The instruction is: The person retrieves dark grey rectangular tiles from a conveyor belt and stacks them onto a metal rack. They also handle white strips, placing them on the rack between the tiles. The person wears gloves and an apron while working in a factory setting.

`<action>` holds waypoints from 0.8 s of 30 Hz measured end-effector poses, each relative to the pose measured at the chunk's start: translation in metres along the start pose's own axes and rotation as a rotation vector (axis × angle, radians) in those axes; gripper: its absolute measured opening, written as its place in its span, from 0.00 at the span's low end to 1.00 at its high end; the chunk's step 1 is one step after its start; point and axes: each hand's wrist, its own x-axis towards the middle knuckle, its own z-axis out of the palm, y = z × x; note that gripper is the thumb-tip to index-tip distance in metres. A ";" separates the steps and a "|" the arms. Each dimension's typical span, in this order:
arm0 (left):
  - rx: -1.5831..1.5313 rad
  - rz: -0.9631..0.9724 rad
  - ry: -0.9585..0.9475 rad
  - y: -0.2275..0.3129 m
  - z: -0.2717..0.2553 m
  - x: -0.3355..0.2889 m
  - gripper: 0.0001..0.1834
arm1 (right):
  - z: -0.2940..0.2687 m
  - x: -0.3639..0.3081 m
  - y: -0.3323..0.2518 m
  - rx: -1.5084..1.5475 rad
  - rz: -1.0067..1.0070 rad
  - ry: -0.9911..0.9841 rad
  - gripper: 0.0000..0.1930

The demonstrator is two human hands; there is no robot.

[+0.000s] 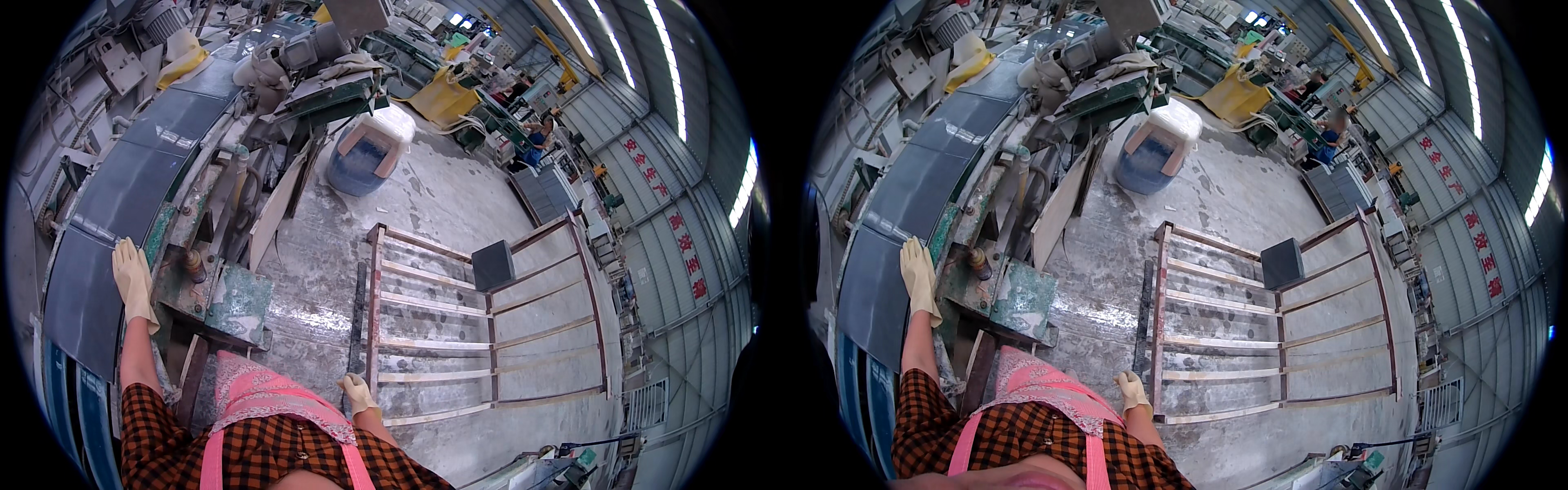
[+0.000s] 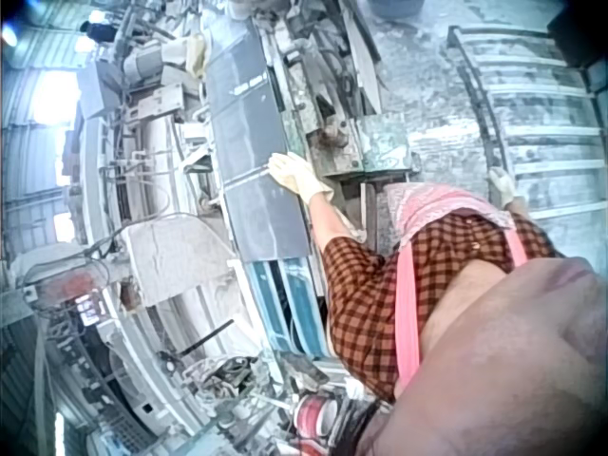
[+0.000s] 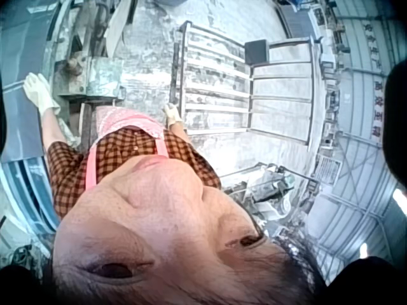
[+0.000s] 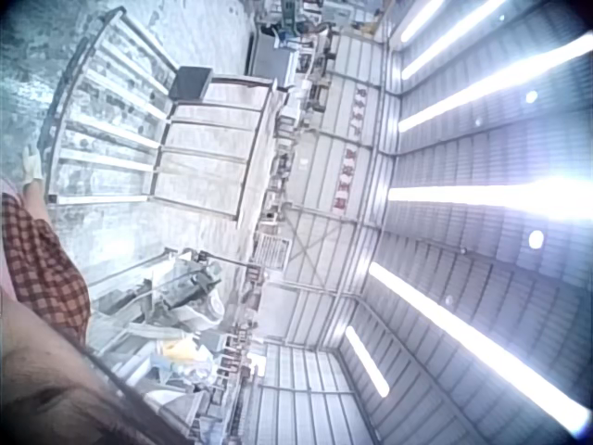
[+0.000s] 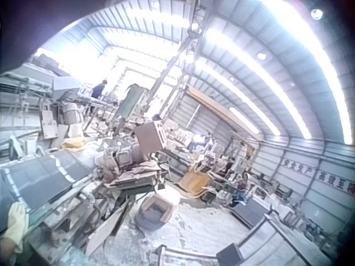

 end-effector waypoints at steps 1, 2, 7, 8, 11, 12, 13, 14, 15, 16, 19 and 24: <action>0.009 -0.010 -0.021 0.001 -0.002 0.000 0.20 | 0.000 0.000 0.001 0.008 0.001 0.005 0.13; -0.014 0.000 0.025 0.003 -0.006 0.001 0.20 | -0.001 0.001 0.002 -0.017 0.070 0.032 0.13; -0.187 -0.097 -0.047 0.012 -0.028 0.005 0.19 | -0.006 0.005 0.007 0.004 0.026 -0.004 0.15; -0.207 -0.069 0.036 0.013 -0.030 0.003 0.18 | -0.007 0.005 0.007 0.010 0.067 0.005 0.15; -0.109 0.031 0.136 0.010 -0.026 0.000 0.16 | -0.011 0.003 0.008 -0.016 0.014 0.026 0.15; -0.109 0.016 0.090 0.008 -0.021 0.000 0.17 | -0.013 0.002 0.007 0.005 0.061 -0.029 0.16; -0.163 -0.042 0.101 0.006 -0.015 0.000 0.18 | -0.013 0.001 0.007 0.020 0.082 0.023 0.15; -0.110 -0.040 0.124 0.004 -0.007 -0.002 0.19 | -0.014 0.000 0.006 0.034 0.077 -0.057 0.14; -0.082 -0.028 0.115 0.003 0.000 -0.003 0.20 | -0.014 -0.001 0.005 0.046 0.065 -0.073 0.13; -0.079 -0.021 0.171 0.001 0.009 -0.003 0.20 | -0.015 -0.002 0.004 0.029 0.100 -0.020 0.12; -0.085 -0.028 0.157 -0.003 0.024 -0.007 0.20 | -0.016 -0.005 0.001 0.007 0.027 -0.059 0.12; -0.135 -0.044 0.018 -0.028 0.018 -0.020 0.20 | -0.009 0.008 -0.015 -0.090 0.131 -0.093 0.14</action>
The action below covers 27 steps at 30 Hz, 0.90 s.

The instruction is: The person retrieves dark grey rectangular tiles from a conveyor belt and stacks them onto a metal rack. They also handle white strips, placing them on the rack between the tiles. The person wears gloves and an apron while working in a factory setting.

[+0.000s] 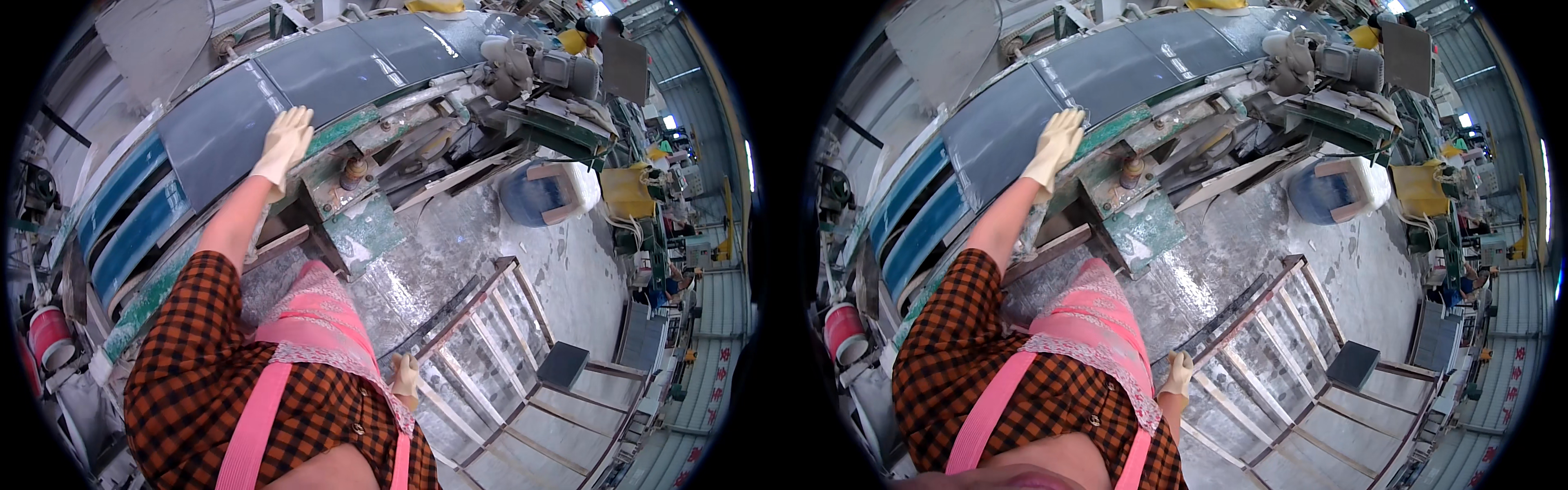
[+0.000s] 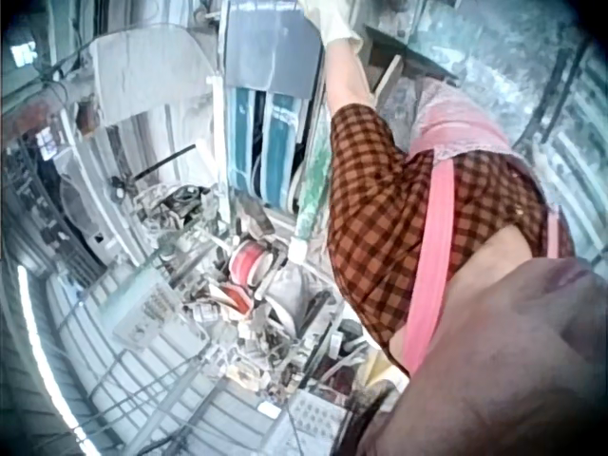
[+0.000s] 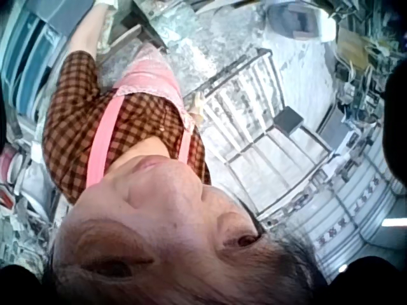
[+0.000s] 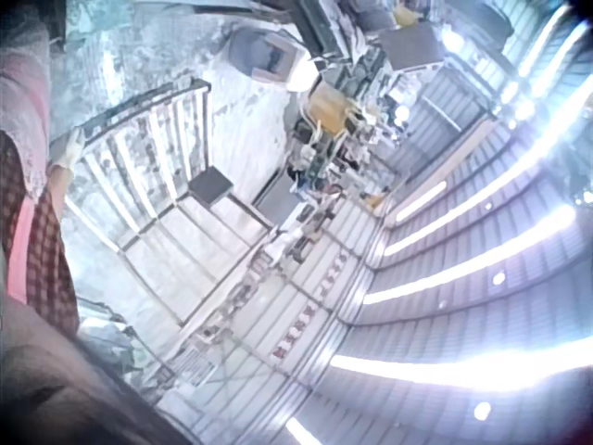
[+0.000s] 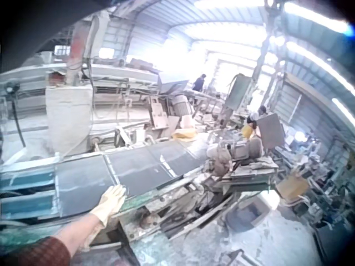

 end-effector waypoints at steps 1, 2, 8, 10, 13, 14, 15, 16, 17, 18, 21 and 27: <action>-0.005 0.016 0.012 -0.008 -0.008 -0.006 0.20 | 0.002 0.005 -0.005 0.013 -0.029 -0.076 0.15; 0.019 -0.028 -0.038 -0.017 -0.018 -0.016 0.20 | 0.006 0.012 -0.008 0.011 -0.046 -0.092 0.15; 0.212 -0.378 -0.350 -0.060 -0.102 -0.093 0.23 | 0.035 0.057 -0.029 -0.138 -0.148 -0.327 0.18; 0.186 -0.463 -0.398 -0.059 -0.120 -0.113 0.23 | 0.045 0.069 -0.032 -0.173 -0.165 -0.386 0.19; 0.160 -0.519 -0.377 -0.050 -0.130 -0.133 0.23 | 0.059 0.081 -0.035 -0.183 -0.209 -0.445 0.19; 0.174 -0.516 -0.350 -0.047 -0.129 -0.137 0.23 | 0.060 0.083 -0.036 -0.196 -0.237 -0.445 0.19; 0.191 -0.519 -0.330 -0.044 -0.127 -0.141 0.23 | 0.061 0.085 -0.035 -0.198 -0.248 -0.459 0.19; 0.192 -0.538 -0.339 -0.041 -0.124 -0.145 0.23 | 0.061 0.088 -0.035 -0.182 -0.255 -0.512 0.19; 0.199 -0.523 -0.304 -0.040 -0.121 -0.146 0.22 | 0.061 0.090 -0.034 -0.153 -0.240 -0.533 0.18; 0.242 -0.512 -0.247 -0.038 -0.116 -0.150 0.22 | 0.061 0.093 -0.033 -0.125 -0.226 -0.553 0.18; 0.323 -0.571 -0.278 -0.036 -0.102 -0.154 0.24 | 0.053 0.098 -0.028 -0.189 -0.225 -0.503 0.15; 0.347 -0.495 0.091 -0.028 -0.090 -0.157 0.17 | 0.039 0.093 -0.024 -0.209 -0.023 -0.484 0.16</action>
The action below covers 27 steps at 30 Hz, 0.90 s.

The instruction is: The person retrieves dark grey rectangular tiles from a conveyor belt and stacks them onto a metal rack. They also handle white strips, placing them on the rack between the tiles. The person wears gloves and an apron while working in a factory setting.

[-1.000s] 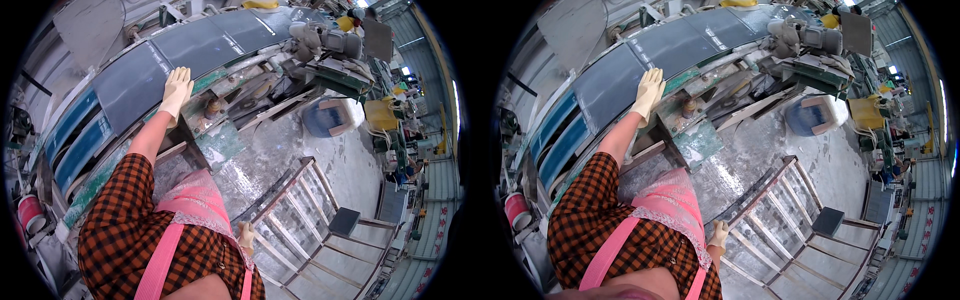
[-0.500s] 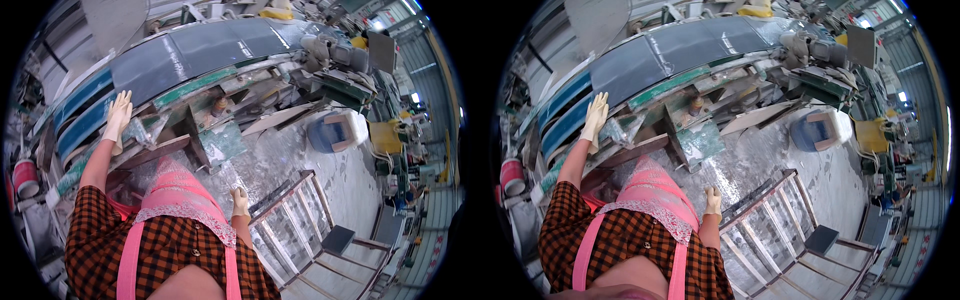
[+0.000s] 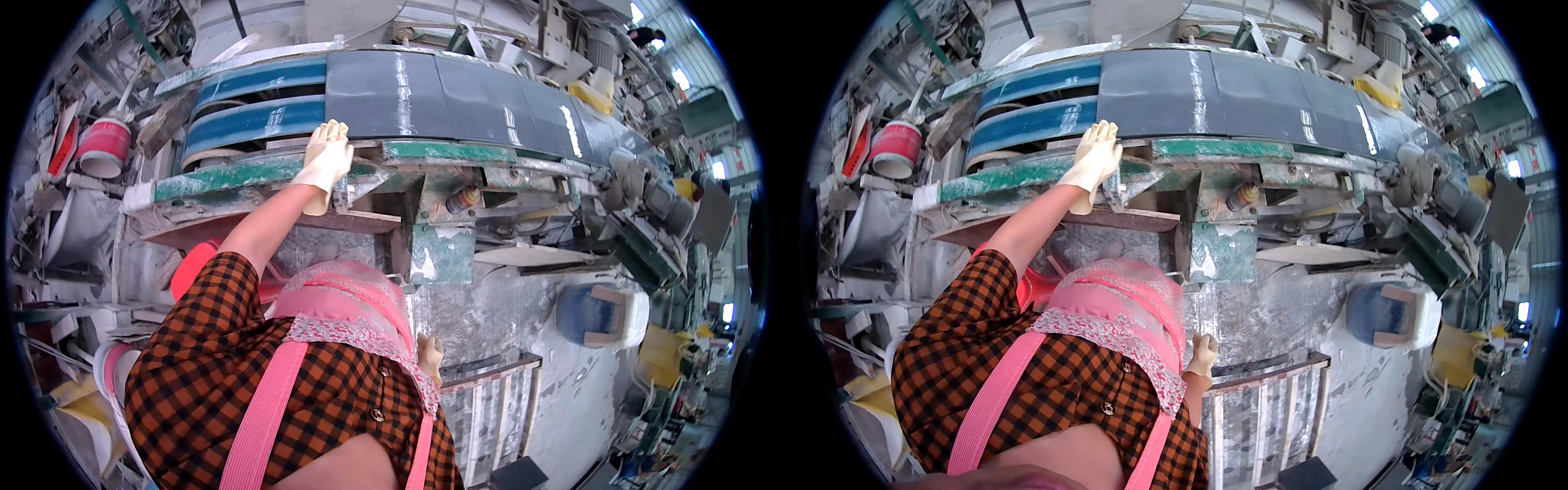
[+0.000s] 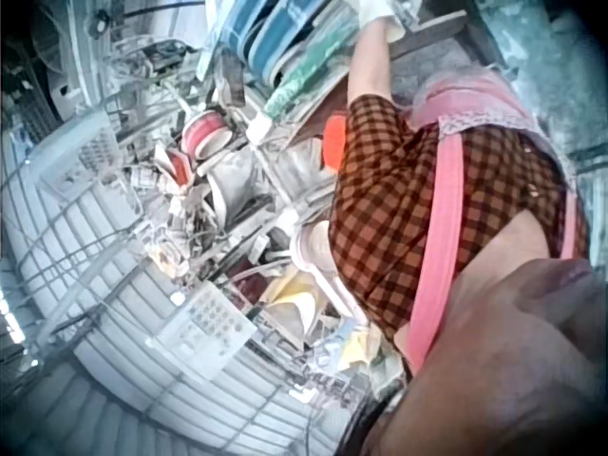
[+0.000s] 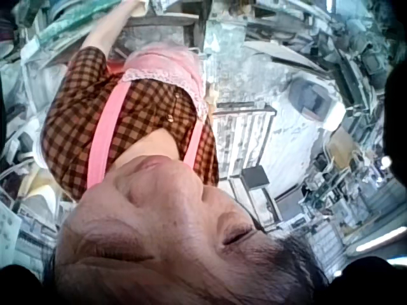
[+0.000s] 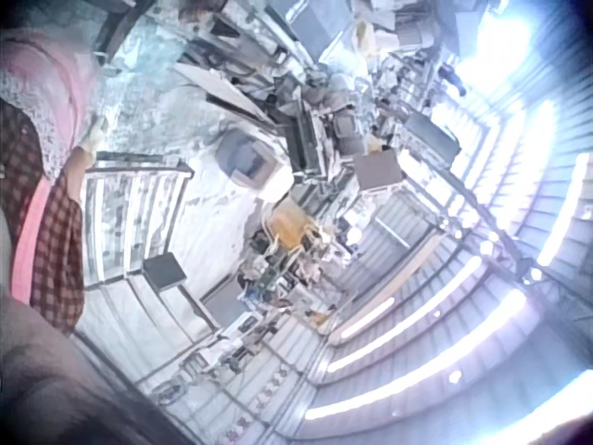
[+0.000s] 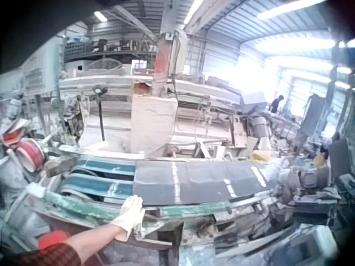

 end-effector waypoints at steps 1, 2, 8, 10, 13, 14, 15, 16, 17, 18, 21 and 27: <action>-0.029 -0.003 0.044 0.002 -0.001 -0.001 0.15 | -0.001 0.000 -0.002 0.022 0.044 -0.010 0.17; -0.007 -0.014 0.042 0.005 -0.004 -0.001 0.16 | 0.000 0.002 -0.006 0.005 0.035 -0.054 0.17; 0.037 0.071 -0.397 0.010 -0.020 -0.001 0.19 | 0.037 0.017 -0.046 -0.081 -0.038 -0.049 0.15; -0.167 0.054 -0.612 0.006 -0.027 -0.003 0.20 | 0.063 0.017 -0.068 -0.183 -0.115 -0.215 0.15; -0.246 0.120 -0.656 0.001 -0.038 -0.004 0.22 | 0.117 0.014 -0.106 -0.411 -0.252 -0.306 0.19; -0.152 0.180 -0.478 -0.001 -0.042 -0.007 0.23 | 0.137 0.012 -0.119 -0.471 -0.229 -0.323 0.20; -0.184 0.192 -0.402 -0.005 -0.044 -0.007 0.23 | 0.155 0.006 -0.130 -0.497 -0.249 -0.287 0.21; -0.213 0.212 -0.338 -0.008 -0.046 -0.009 0.22 | 0.172 0.001 -0.140 -0.570 -0.262 -0.322 0.22; -0.247 0.214 -0.328 -0.011 -0.046 -0.009 0.21 | 0.189 -0.002 -0.150 -0.634 -0.283 -0.333 0.22; -0.339 0.187 -0.281 -0.013 -0.047 -0.010 0.21 | 0.202 -0.008 -0.157 -0.681 -0.321 -0.314 0.23; -0.452 0.220 -0.290 -0.020 -0.045 -0.014 0.19 | 0.230 -0.023 -0.168 -0.746 -0.331 -0.325 0.23; -1.104 0.040 -0.460 -0.050 -0.036 -0.001 0.08 | 0.238 -0.041 -0.163 -0.789 -0.269 -0.266 0.23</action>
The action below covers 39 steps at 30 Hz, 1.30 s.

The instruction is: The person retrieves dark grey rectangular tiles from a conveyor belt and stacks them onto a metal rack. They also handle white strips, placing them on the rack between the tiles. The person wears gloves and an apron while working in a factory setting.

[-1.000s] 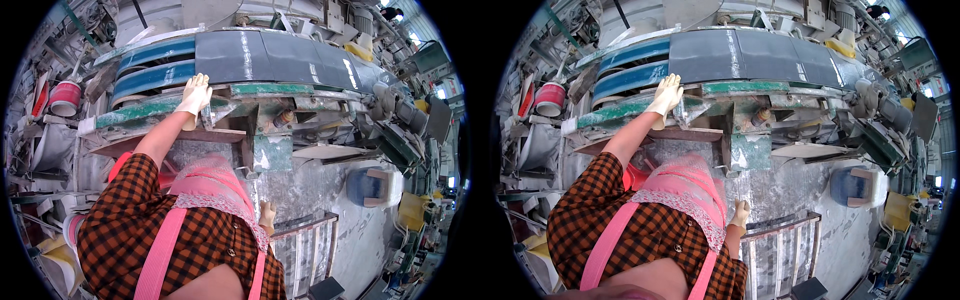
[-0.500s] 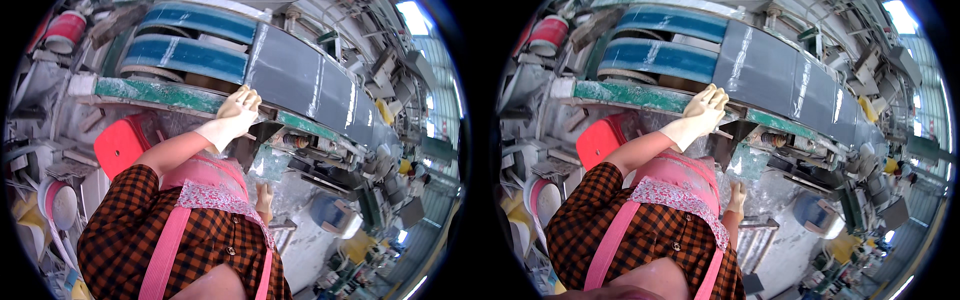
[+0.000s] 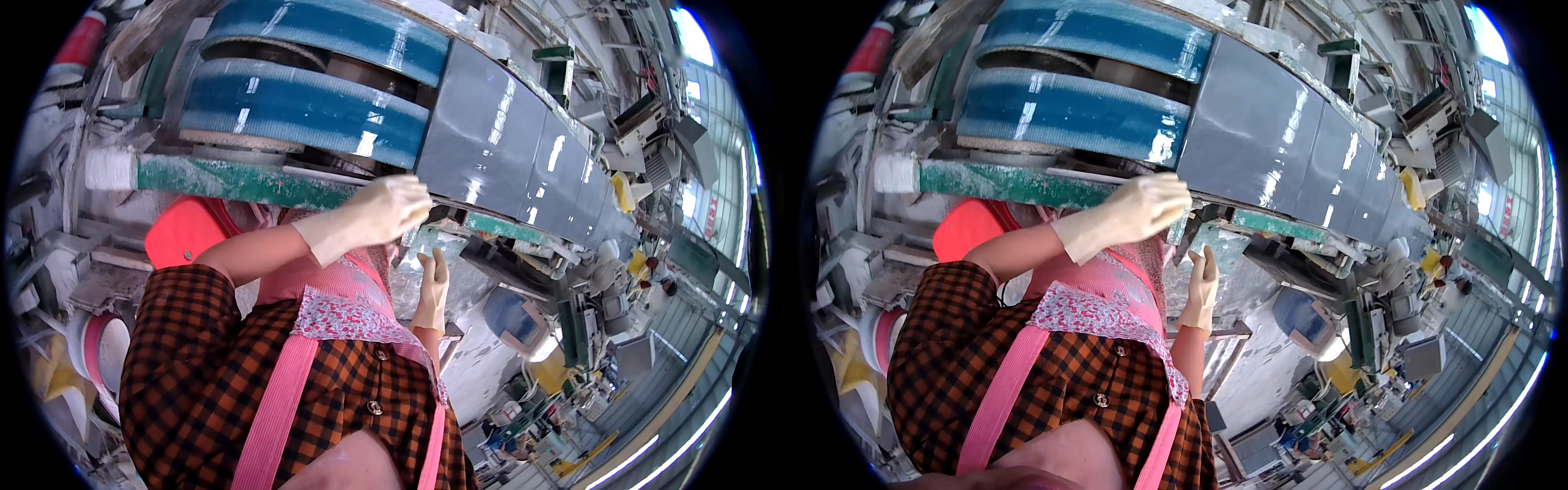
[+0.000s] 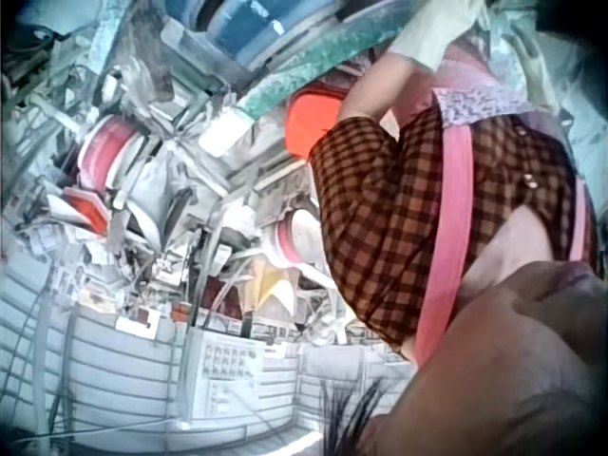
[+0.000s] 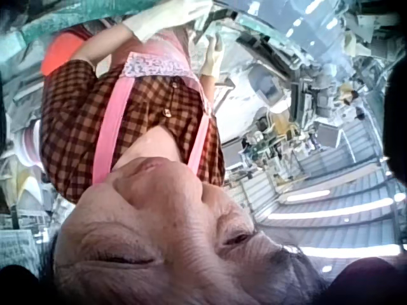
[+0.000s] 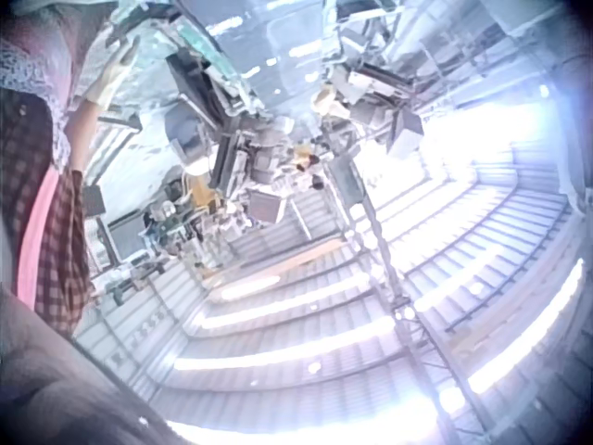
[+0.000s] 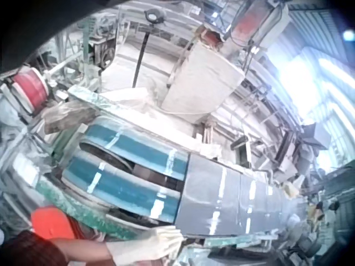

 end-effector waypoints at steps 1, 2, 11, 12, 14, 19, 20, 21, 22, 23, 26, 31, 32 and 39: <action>0.000 0.025 0.167 -0.005 -0.009 0.003 0.07 | 0.000 -0.002 0.003 0.032 0.041 0.048 0.23; 0.112 0.023 0.318 -0.011 -0.019 0.010 0.03 | 0.001 -0.005 0.007 0.016 0.045 0.080 0.23; 0.537 -0.240 0.141 -0.042 -0.061 0.068 0.28 | 0.011 -0.031 0.054 0.381 0.139 0.264 0.22; 0.460 -0.373 0.027 -0.042 -0.064 0.076 0.29 | 0.013 -0.036 0.059 0.425 0.181 0.310 0.22; 0.455 -0.483 -0.069 -0.040 -0.070 0.091 0.32 | 0.016 -0.045 0.068 0.476 0.170 0.325 0.22; 0.288 -0.685 -0.050 -0.030 -0.079 0.108 0.33 | 0.022 -0.066 0.084 0.589 0.220 0.469 0.22; 0.172 -0.753 0.003 -0.029 -0.079 0.108 0.35 | 0.023 -0.069 0.084 0.631 0.208 0.514 0.21; 0.131 -0.806 0.040 -0.031 -0.078 0.108 0.35 | 0.023 -0.071 0.083 0.652 0.188 0.498 0.21; 0.069 -0.871 0.081 -0.035 -0.078 0.107 0.35 | 0.021 -0.073 0.080 0.666 0.210 0.490 0.20; -0.020 -0.830 0.158 -0.040 -0.078 0.106 0.35 | 0.019 -0.074 0.076 0.678 0.269 0.522 0.20; -0.192 -0.851 0.162 -0.064 -0.075 0.110 0.33 | 0.014 -0.068 0.059 0.783 0.187 0.437 0.20; -0.345 -0.736 0.307 -0.076 -0.080 0.105 0.25 | 0.000 -0.043 0.021 0.757 0.058 0.276 0.20; -0.486 -0.702 0.320 -0.070 -0.085 0.102 0.21 | -0.001 -0.036 0.013 0.797 0.023 0.210 0.20; -0.643 -0.678 0.335 0.003 -0.137 0.038 0.18 | 0.037 0.011 -0.054 1.139 -0.099 -0.389 0.25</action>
